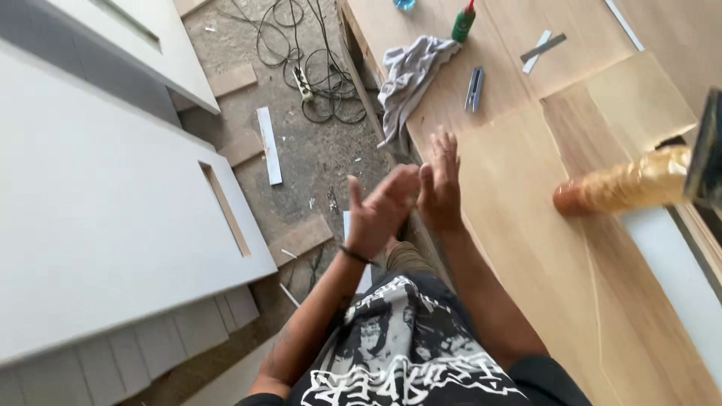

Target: The person applies a yellow liquid from a plastic bottle onto a strip of black material on a wooden board and spreads it with a scraper. They then place a white rectangular piece into a recessed slot on the board and apply more liquid to a small white piece.

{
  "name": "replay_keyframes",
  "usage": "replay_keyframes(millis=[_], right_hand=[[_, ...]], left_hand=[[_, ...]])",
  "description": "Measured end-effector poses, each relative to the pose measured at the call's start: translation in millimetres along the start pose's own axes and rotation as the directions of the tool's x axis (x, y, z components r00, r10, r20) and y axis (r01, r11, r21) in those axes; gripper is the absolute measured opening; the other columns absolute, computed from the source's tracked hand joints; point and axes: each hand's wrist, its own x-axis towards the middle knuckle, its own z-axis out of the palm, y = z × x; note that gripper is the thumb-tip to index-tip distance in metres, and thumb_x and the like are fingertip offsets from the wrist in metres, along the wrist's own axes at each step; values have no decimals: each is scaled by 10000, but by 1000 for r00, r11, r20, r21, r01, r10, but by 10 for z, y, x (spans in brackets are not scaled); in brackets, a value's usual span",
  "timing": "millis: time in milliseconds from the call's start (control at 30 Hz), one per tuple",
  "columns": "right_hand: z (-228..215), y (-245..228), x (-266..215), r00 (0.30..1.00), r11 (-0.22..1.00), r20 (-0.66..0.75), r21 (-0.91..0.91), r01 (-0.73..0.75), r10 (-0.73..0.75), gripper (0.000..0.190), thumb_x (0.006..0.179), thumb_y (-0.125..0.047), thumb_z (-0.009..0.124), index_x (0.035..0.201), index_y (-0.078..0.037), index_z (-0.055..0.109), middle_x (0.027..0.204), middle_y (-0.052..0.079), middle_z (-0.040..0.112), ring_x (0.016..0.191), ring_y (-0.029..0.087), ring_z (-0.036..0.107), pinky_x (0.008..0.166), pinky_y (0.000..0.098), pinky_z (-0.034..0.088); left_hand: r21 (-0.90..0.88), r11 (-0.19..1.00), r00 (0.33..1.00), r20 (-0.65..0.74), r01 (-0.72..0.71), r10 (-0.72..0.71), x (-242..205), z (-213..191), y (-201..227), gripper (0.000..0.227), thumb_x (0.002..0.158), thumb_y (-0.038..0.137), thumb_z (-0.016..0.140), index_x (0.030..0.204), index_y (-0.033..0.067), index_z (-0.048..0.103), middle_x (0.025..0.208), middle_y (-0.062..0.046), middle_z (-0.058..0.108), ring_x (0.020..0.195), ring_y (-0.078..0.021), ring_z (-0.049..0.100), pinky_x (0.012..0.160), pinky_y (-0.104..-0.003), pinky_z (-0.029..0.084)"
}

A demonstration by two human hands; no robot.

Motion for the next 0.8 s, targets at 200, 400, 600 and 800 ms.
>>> replay_keyframes(millis=[200, 400, 600, 800], right_hand=[[480, 303, 959, 962, 952, -19, -153, 266, -272, 624, 1106, -368, 383, 1552, 68, 369, 1613, 331, 303, 1522, 475, 253, 1231, 635, 167], [511, 283, 1668, 984, 974, -21, 141, 179, -178, 827, 1052, -631, 257, 1524, 25, 432, 1548, 318, 436, 1485, 514, 312, 1251, 540, 184], [1343, 553, 2291, 966, 963, 80, 133, 233, -245, 531, 1105, -350, 312, 1396, -10, 599, 1425, 234, 590, 1405, 433, 483, 1226, 529, 273], [1579, 120, 2891, 973, 969, 109, 166, 184, -204, 717, 1062, -552, 335, 1418, 30, 554, 1477, 250, 534, 1455, 437, 425, 1243, 523, 259]], left_hand=[[-132, 990, 977, -214, -44, 15, 1011, -225, 36, 733, 1016, 749, 317, 1491, 249, 565, 1439, -35, 640, 1231, -285, 639, 1032, -429, 496], [18, 994, 965, -243, 104, -96, 1638, -519, 875, 1118, 858, 934, 155, 1583, 136, 451, 1567, -89, 525, 1313, -261, 592, 1051, -402, 461], [-241, 967, 880, -438, 83, -185, 2083, 267, 1538, 893, 899, 900, 386, 1056, 105, 761, 856, -54, 753, 747, -207, 704, 758, -305, 530], [-169, 982, 926, -353, 80, -136, 2465, -1370, 2046, 999, 904, 874, 335, 1399, 53, 616, 1285, -123, 708, 937, -206, 656, 823, -324, 484]])
